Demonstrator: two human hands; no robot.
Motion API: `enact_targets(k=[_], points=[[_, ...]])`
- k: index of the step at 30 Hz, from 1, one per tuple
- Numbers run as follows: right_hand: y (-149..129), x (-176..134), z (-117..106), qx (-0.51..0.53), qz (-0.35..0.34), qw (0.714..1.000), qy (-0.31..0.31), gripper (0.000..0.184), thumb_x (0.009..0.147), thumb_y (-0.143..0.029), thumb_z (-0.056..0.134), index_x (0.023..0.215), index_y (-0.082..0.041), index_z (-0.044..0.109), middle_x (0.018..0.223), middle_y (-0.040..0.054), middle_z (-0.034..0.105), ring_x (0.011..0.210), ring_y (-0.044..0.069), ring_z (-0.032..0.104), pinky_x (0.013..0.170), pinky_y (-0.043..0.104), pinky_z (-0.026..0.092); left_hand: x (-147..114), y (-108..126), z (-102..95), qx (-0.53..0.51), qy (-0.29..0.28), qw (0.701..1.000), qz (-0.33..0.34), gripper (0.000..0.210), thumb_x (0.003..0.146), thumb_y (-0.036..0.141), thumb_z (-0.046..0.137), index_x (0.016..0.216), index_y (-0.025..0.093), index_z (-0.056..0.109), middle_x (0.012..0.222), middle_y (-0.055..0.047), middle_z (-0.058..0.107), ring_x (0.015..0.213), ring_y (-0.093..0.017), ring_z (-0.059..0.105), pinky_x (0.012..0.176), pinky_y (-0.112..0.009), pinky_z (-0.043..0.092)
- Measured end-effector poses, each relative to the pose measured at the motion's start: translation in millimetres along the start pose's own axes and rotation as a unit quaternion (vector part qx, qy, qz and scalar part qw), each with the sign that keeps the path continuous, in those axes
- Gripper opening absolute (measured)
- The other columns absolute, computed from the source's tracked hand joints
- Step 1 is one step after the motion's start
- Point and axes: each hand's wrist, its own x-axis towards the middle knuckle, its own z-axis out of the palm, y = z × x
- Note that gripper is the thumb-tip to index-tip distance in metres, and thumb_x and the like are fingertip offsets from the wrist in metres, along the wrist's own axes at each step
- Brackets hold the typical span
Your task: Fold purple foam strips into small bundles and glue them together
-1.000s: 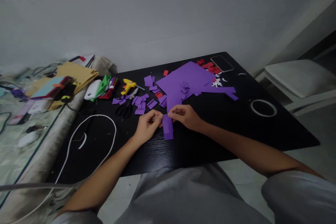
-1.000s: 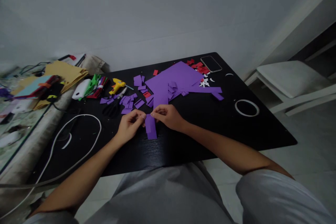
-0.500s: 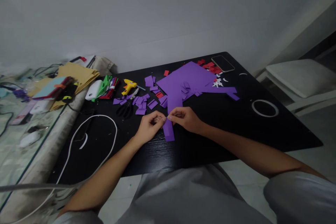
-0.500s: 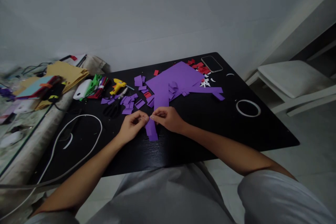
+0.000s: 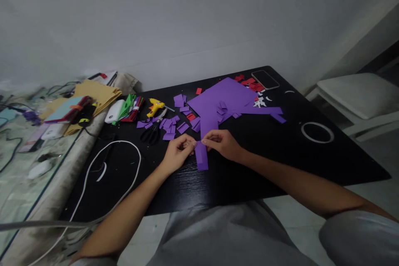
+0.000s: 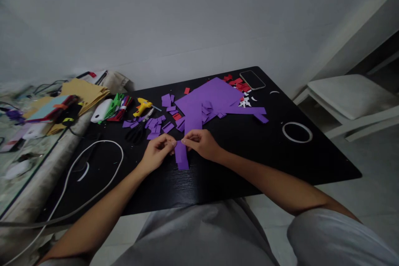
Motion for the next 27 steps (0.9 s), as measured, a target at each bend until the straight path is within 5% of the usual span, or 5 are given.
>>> enact_targets(k=[7,13,17,22,27], points=[[-6.0,0.4,-1.6,0.023,-0.003,1.000,-0.002,0.027,0.073,-0.039,0.081,0.078,-0.015,0.070,0.069,0.0010,0.069,0.064,0.015,0.067,0.066,0.029,0.058,1.1,2.0,1.8,-0.033,0.004,0.999,-0.015,0.031,0.087,0.045,0.068,0.083,0.015,0.063,0.060,0.002,0.061,0.054,-0.009,0.056,0.055,-0.021,0.047],[-8.8,-1.2,-4.1,0.122,0.022,0.990,-0.073,0.023,0.079,-0.036,0.075,0.090,-0.016,0.069,0.079,0.0016,0.071,0.074,0.015,0.069,0.072,0.030,0.059,3.9,0.9,1.2,-0.081,-0.004,0.996,-0.040,0.034,0.085,0.048,0.070,0.084,0.015,0.064,0.061,0.001,0.061,0.053,-0.010,0.056,0.055,-0.022,0.047],[-6.8,-3.8,0.4,0.078,-0.022,0.992,-0.092,0.031,0.076,-0.031,0.079,0.103,-0.019,0.069,0.089,0.0024,0.069,0.081,0.016,0.068,0.074,0.030,0.059,4.5,0.3,3.2,-0.124,-0.028,0.990,-0.066,0.036,0.083,0.050,0.071,0.087,0.015,0.065,0.062,0.001,0.062,0.055,-0.011,0.058,0.057,-0.023,0.048],[-3.3,-4.4,3.5,-0.036,-0.091,0.994,-0.042,0.018,0.078,-0.032,0.076,0.088,-0.017,0.073,0.095,0.0044,0.062,0.080,0.014,0.063,0.075,0.029,0.056,0.5,2.2,10.9,-0.158,-0.080,0.976,-0.124,0.043,0.081,0.054,0.072,0.097,0.015,0.064,0.073,-0.002,0.067,0.061,-0.013,0.062,0.061,-0.025,0.052],[-2.4,-1.2,0.1,-0.043,-0.060,0.997,-0.018,0.020,0.080,-0.034,0.074,0.084,-0.016,0.069,0.084,0.0028,0.064,0.077,0.015,0.063,0.075,0.029,0.054,1.5,2.0,6.1,-0.031,-0.025,0.998,-0.051,0.040,0.088,0.054,0.062,0.083,0.014,0.066,0.072,0.000,0.063,0.065,-0.012,0.055,0.063,-0.023,0.045]])
